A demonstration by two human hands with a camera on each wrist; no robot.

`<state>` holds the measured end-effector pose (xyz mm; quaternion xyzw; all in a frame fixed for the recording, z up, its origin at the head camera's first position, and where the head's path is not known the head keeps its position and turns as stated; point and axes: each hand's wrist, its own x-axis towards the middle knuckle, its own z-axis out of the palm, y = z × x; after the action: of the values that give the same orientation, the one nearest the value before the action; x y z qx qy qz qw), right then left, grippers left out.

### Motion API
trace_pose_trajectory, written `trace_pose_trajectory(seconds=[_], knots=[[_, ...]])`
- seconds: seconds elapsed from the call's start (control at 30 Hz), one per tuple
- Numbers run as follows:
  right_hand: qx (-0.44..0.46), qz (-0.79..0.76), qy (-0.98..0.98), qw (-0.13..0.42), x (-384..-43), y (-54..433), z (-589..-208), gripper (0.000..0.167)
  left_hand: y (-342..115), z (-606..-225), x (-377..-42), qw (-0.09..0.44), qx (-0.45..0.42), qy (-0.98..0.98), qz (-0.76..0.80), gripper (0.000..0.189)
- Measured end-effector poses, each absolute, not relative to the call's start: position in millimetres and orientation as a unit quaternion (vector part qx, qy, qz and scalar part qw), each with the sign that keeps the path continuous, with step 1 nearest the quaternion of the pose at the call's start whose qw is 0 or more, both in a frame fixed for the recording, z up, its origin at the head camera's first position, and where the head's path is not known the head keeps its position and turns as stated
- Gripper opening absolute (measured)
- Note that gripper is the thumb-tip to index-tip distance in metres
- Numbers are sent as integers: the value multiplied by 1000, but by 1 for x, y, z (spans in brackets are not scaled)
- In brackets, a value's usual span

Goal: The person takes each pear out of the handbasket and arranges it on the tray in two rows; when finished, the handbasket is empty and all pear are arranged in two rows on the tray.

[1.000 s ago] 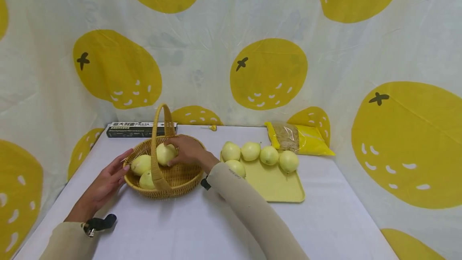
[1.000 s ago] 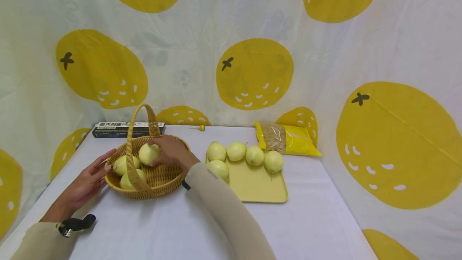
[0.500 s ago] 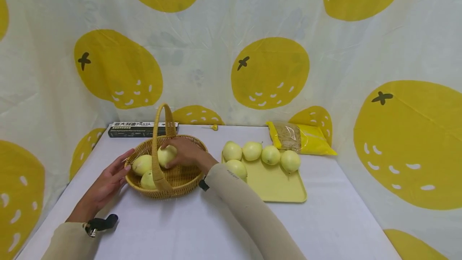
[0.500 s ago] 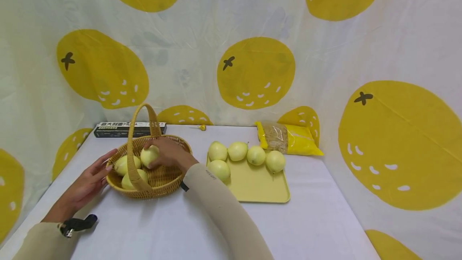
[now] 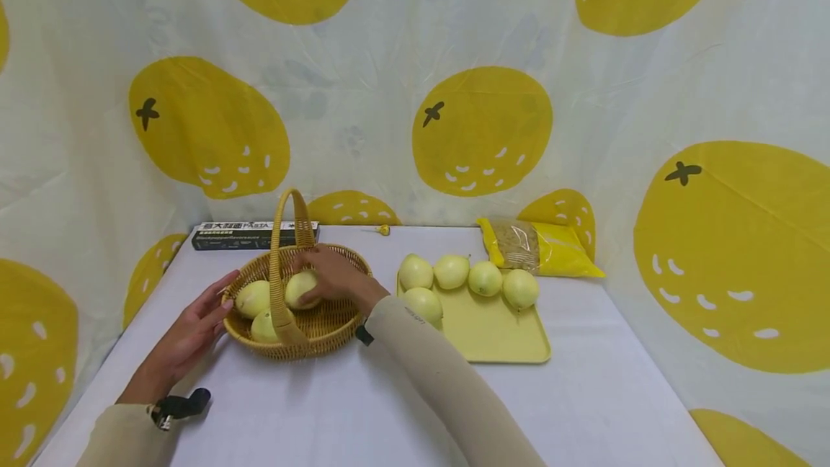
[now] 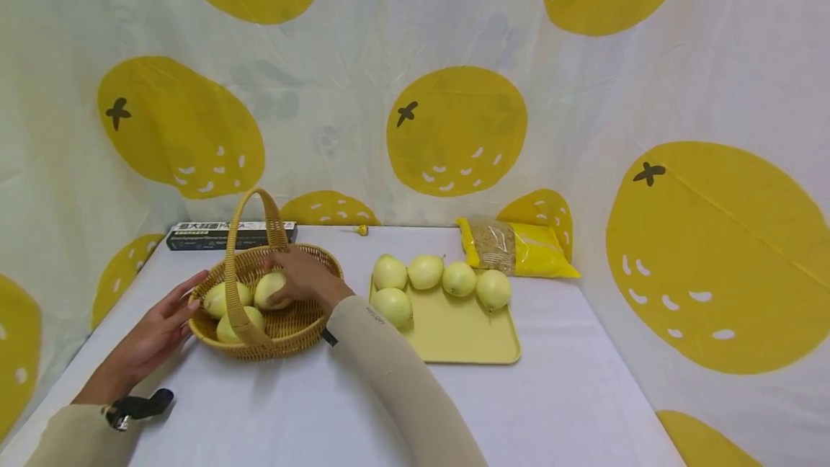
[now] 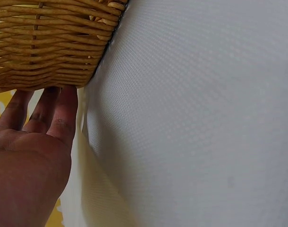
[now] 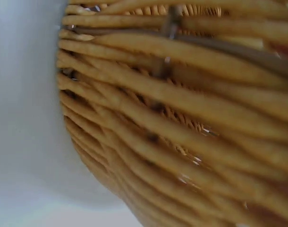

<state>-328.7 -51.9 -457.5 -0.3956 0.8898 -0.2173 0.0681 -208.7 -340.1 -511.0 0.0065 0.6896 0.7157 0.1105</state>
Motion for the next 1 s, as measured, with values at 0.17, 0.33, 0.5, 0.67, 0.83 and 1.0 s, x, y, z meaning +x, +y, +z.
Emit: trace_pose_trajectory(seconds=[0.17,0.33,0.5,0.67,0.83,1.0], knots=[[-410,-235,876,93,-331,-48,-454,61,-340,-508,-208,109,10,689,716,73],[-406,-222,879,117,-329,-42,-452,64,-340,-509,-208,112,5,686,719,73],[-414,-193,881,120,-327,-37,-451,64,-340,-510,-208,112,5,690,715,73],[-410,-198,883,112,-325,-31,-453,65,-340,-509,-208,110,8,693,712,73],[-402,-213,884,105,-324,-24,-453,68,-340,-510,-209,110,8,693,712,73],[-402,-238,879,89,-319,-14,-449,70,-340,-510,-208,113,6,692,713,72]])
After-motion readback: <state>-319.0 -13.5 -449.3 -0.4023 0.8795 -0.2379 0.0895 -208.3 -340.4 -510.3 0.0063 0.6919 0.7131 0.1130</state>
